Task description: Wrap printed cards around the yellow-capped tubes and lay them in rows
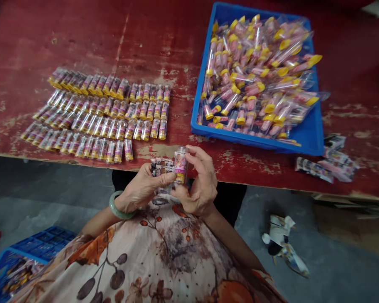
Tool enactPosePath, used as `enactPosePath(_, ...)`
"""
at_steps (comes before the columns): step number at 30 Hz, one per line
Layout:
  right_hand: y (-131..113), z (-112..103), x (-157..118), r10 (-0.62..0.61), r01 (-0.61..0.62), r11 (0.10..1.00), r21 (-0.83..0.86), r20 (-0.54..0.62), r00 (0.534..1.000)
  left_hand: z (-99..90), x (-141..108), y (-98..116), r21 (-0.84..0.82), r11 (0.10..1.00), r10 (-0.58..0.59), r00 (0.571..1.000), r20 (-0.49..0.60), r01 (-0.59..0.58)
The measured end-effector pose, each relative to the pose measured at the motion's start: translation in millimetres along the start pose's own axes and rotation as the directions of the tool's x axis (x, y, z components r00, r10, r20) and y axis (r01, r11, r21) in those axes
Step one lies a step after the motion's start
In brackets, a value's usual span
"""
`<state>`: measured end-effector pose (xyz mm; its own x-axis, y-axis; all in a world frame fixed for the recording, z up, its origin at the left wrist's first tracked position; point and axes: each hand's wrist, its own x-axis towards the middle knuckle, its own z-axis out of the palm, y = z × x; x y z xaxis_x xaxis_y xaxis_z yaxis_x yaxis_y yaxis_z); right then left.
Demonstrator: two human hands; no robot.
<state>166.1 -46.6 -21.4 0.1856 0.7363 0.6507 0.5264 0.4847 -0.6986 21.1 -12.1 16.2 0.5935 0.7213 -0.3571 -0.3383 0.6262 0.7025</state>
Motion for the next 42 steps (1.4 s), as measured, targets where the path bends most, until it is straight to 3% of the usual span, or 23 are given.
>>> enactPosePath(18,-3,2,0,0.007,-0.007,0.999,-0.032,0.006,1.000,-5.4,-5,1,0.022,0.999,-0.035,0.999,-0.004,0.035)
enactPosePath(23,-5,-7,2,0.102,-0.110,0.993,0.049,0.148,0.984,-5.6,-6,2,-0.012,0.999,-0.038,0.999,0.025,0.038)
enactPosePath(27,-4,-16,8,0.233,-0.288,0.932,0.219,0.246,0.941,-8.1,-6,3,-0.016,0.999,-0.044,0.999,0.029,0.044)
enactPosePath(30,-5,-19,16,0.312,-0.369,0.876,0.311,0.219,0.925,-9.4,-6,3,-0.004,0.998,-0.056,0.998,0.021,0.056)
enactPosePath(35,-8,-12,26,0.258,-0.282,0.914,0.291,0.118,0.959,-10.9,-7,4,0.019,0.998,-0.052,0.999,0.007,0.052)
enactPosePath(38,-8,-6,28,0.384,-0.405,0.870,0.282,0.127,0.914,-11.8,-7,4,0.006,0.999,-0.046,0.999,-0.001,0.046)
enactPosePath(42,-7,1,34,0.541,-0.563,0.732,0.383,0.176,0.823,-12.3,-7,5,-0.038,0.998,-0.045,0.999,-0.003,0.045)
